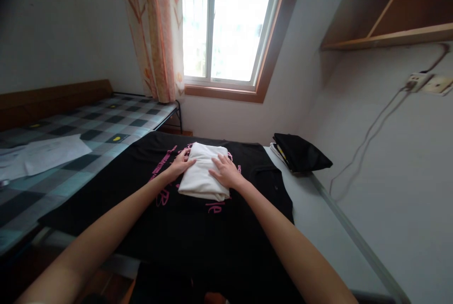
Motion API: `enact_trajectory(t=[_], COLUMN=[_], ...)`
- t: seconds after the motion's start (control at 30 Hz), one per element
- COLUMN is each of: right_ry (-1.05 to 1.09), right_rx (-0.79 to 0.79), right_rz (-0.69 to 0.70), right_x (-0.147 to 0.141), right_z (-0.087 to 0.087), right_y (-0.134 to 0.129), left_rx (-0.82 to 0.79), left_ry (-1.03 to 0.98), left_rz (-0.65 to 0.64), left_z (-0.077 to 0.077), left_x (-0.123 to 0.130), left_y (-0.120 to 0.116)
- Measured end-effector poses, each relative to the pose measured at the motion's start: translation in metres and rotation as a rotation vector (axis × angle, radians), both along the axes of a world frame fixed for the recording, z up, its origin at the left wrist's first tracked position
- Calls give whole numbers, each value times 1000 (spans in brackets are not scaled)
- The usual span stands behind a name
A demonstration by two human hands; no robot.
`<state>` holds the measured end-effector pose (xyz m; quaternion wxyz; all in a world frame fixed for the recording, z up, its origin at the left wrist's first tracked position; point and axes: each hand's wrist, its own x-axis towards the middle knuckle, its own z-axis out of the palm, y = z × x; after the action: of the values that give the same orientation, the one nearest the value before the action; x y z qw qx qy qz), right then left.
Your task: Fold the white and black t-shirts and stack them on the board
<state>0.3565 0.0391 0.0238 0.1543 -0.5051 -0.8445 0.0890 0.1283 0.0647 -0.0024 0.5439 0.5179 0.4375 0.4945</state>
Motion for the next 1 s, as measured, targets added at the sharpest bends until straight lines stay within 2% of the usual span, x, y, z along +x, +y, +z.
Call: enact_trajectory(t=[0.13,0.27,0.43,0.53,0.63,0.7,0.77,0.87,1.0], right_ry=[-70,-108,-106,-82,-120,-152,-140,-34,159], right_rx=[12,11,71,101,85,79,80,72,53], right_rz=[-78,-125,-165,-195,-198,-185,-162,-171,-453], right_x=[-2,-5,-19,-29,-33,-32,-28,-19,-6], right_z=[-12,-12,0,3,-3,-9,-14,-16,-10], right_y=[-13,-20,-9,2,8,9,8,5,5], left_rx=[85,176,528,633,549,504,501,514,498], left_ry=[67,221,593,827,1044,1131,1144,1061,941], left_rz=[0,53,237,166,27,-22,-32,-7,20], left_z=[-3,-5,3,4,-2,-6,-8,-8,-7], left_x=[3,4,7,10,12,13,14,14,13], left_y=[6,12,5,-7,-15,-18,-18,-18,-19])
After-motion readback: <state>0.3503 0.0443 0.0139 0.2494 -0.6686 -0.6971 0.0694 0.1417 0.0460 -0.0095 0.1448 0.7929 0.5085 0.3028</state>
